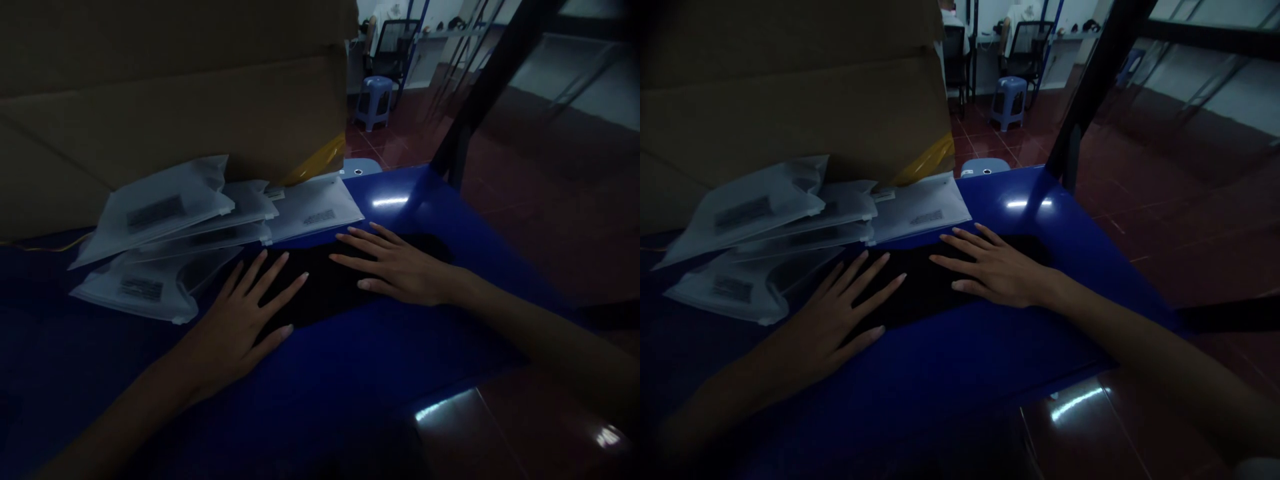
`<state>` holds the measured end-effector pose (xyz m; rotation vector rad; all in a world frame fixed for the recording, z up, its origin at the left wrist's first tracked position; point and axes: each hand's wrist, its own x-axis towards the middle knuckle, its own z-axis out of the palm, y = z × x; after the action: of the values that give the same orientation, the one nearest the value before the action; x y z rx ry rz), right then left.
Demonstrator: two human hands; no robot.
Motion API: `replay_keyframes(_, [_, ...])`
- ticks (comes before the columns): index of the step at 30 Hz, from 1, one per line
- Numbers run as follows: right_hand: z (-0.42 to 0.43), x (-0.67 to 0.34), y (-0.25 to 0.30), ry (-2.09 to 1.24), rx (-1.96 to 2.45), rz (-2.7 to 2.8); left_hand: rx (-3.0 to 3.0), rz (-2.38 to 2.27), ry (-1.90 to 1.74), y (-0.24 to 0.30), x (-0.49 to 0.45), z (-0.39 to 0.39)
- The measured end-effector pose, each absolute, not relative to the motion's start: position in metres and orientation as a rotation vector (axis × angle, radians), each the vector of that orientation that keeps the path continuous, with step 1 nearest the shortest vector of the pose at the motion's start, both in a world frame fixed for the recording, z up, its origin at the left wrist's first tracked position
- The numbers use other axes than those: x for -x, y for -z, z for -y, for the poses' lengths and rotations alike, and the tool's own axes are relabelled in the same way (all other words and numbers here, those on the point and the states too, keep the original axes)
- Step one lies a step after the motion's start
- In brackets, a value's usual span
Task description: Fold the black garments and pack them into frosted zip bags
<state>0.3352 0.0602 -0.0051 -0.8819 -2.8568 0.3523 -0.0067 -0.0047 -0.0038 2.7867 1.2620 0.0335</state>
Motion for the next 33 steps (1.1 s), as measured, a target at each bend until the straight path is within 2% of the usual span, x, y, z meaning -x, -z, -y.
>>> replay_keyframes(13, [-0.066, -0.339, 0.010, -0.176, 0.997, 2.802, -2.786, -1.260, -0.065, 0.006, 0.004, -0.001])
replay_keyframes(19, [-0.069, -0.343, -0.006, 0.042, 1.360, 2.655, -2.768, -1.262, -0.076, 0.005, 0.005, 0.001])
replay_keyframes(24, [-0.084, -0.360, -0.011, 0.026, 1.610, 2.652, -2.770, -1.257, -0.091, 0.008, 0.005, 0.001])
replay_keyframes(33, [-0.085, -0.356, -0.004, -0.102, 1.488, 2.641, -2.792, -1.262, -0.082, 0.008, 0.006, 0.001])
